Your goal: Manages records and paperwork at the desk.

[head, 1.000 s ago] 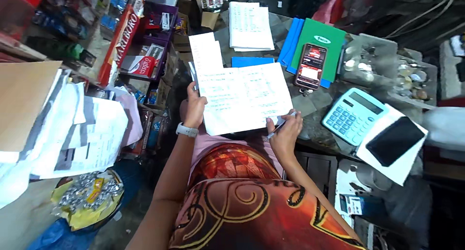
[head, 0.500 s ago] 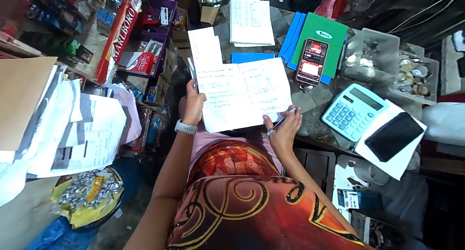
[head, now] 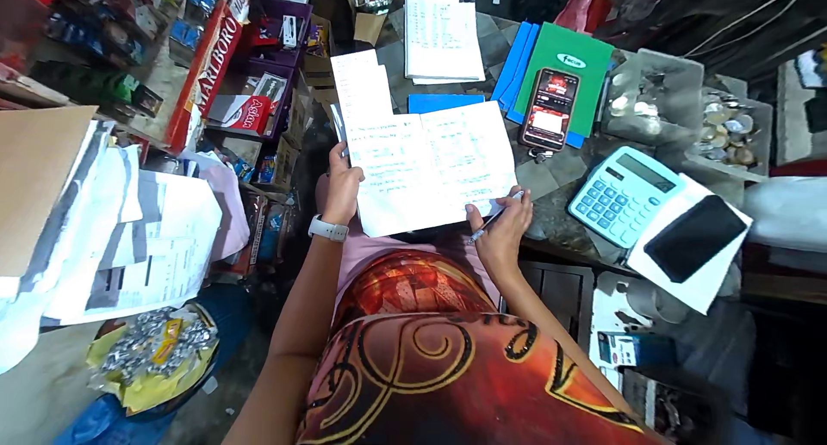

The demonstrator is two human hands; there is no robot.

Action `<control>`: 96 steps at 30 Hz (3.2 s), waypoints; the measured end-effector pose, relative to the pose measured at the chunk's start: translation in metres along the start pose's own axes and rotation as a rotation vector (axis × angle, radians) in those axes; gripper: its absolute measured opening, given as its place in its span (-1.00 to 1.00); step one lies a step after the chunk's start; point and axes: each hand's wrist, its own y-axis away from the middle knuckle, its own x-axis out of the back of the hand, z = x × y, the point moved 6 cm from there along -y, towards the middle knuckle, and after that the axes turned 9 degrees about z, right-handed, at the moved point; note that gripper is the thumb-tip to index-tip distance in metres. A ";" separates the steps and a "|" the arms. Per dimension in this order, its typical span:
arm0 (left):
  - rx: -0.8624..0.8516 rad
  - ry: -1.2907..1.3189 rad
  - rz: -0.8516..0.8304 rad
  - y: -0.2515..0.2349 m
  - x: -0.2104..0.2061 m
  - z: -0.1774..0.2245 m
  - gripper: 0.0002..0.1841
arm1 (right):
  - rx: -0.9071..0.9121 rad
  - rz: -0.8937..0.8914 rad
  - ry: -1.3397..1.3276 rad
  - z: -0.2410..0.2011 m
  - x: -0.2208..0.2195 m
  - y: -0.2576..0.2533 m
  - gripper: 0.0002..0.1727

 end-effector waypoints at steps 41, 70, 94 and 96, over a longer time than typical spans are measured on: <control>0.035 -0.001 0.042 -0.002 0.004 -0.003 -0.26 | 0.062 0.027 -0.122 -0.002 -0.007 -0.002 -0.46; -0.165 -0.442 -0.148 0.022 -0.010 0.007 -0.43 | -0.662 -0.169 -0.600 0.048 0.028 -0.045 -0.52; -0.651 -1.154 -0.226 0.032 -0.036 -0.014 -0.60 | -0.467 -0.153 -0.167 0.071 0.094 -0.020 -0.53; -0.653 -1.167 -0.225 0.032 -0.037 -0.014 -0.61 | -0.462 -0.118 -0.130 0.067 0.098 -0.019 -0.51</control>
